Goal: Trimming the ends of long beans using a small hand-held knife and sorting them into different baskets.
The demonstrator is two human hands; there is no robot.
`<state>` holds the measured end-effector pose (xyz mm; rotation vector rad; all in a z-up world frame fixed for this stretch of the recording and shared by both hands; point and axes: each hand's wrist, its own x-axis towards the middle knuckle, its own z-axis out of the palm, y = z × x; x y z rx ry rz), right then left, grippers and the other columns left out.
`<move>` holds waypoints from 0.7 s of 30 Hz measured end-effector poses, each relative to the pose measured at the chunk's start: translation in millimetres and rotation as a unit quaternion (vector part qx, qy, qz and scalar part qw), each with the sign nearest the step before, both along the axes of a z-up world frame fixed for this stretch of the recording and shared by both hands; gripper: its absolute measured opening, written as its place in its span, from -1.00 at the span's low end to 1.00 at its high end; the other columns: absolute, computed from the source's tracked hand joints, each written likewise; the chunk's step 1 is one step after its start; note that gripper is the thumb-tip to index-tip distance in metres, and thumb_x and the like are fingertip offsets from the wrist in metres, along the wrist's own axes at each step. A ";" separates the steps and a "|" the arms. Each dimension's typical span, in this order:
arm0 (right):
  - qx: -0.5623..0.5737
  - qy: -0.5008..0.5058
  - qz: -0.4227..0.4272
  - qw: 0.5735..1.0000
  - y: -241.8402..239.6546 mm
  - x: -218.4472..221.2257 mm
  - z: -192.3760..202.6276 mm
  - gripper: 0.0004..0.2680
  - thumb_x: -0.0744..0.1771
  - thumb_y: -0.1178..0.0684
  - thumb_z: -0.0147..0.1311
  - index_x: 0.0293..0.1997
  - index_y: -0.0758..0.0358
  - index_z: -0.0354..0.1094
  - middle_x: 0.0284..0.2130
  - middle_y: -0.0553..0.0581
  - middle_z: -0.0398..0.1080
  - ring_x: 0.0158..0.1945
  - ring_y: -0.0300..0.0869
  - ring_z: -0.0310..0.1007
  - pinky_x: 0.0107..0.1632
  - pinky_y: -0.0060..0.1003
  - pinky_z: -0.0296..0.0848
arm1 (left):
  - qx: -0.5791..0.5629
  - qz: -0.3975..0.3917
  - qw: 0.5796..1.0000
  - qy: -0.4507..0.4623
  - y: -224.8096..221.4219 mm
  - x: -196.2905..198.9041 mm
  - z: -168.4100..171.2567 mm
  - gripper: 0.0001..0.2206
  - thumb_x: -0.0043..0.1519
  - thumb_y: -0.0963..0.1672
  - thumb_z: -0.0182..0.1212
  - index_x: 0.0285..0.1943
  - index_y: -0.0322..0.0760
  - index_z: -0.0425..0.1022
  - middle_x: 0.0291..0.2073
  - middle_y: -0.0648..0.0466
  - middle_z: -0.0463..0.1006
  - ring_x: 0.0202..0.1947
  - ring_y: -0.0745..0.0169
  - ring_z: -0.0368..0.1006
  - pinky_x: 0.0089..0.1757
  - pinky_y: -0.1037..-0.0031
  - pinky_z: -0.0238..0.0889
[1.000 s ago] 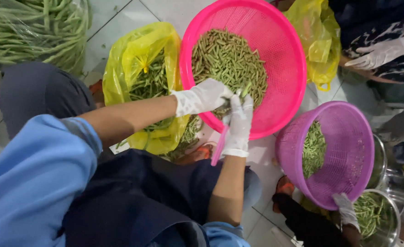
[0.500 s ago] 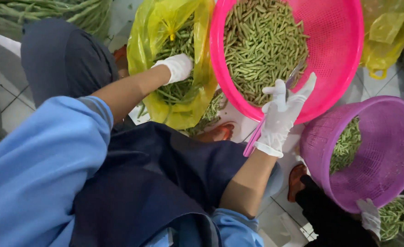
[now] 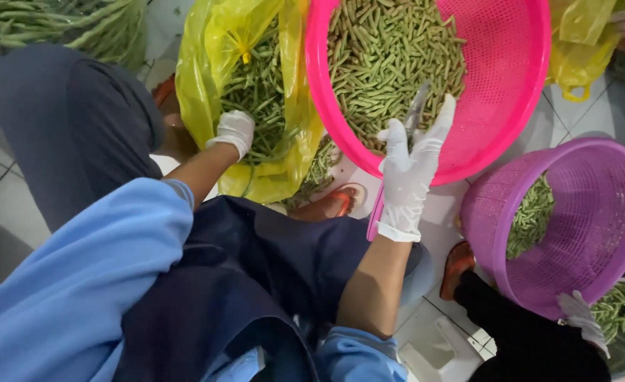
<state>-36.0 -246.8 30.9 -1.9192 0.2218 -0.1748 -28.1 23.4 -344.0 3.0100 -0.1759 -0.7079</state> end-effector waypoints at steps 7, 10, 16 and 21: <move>0.062 0.041 0.063 0.995 22.0 -5.0 32.1 -0.51 0.42 0.17 0.03 0.51 0.00 -0.17 -0.44 0.20 0.53 -0.74 -0.34 0.25 -0.71 -0.61 0.18 | -0.077 0.089 0.993 0.010 -7.2 26.5 103.3 -0.79 0.13 0.01 0.24 -0.19 -0.02 0.69 -0.33 -0.01 0.66 -0.16 -0.09 0.59 -0.18 0.15 0.46; 0.096 0.060 0.106 0.988 28.6 -8.2 39.1 -0.58 0.40 0.14 -0.01 0.45 0.10 -0.06 -0.44 0.21 0.52 -0.75 -0.35 0.24 -0.73 -0.62 0.13 | -0.225 0.161 0.960 0.051 -10.6 39.7 157.6 -0.75 0.15 0.00 0.22 -0.08 -0.05 0.64 -0.17 -0.07 0.64 -0.01 -0.16 0.53 -0.05 0.09 0.40; 0.161 0.114 0.192 0.961 34.4 -5.7 0.7 -0.61 0.35 0.06 0.04 0.35 0.21 0.11 -0.47 0.25 0.50 -0.79 -0.34 0.22 -0.77 -0.55 0.16 | -0.458 0.152 0.872 0.083 -17.6 31.2 310.3 -0.72 0.25 -0.06 0.17 0.08 -0.22 0.53 -0.02 -0.18 0.59 0.13 -0.20 0.44 0.10 0.08 0.29; 0.210 0.147 0.223 0.940 49.6 -10.6 -5.8 -0.56 0.33 0.09 0.05 0.39 0.24 0.04 -0.52 0.30 0.47 -0.86 -0.25 0.17 -0.82 -0.52 0.11 | -0.557 0.033 0.822 0.109 -6.0 20.9 335.6 -0.82 0.30 -0.10 0.13 0.01 -0.21 0.52 -0.10 -0.03 0.64 0.04 0.04 0.49 0.09 0.18 0.31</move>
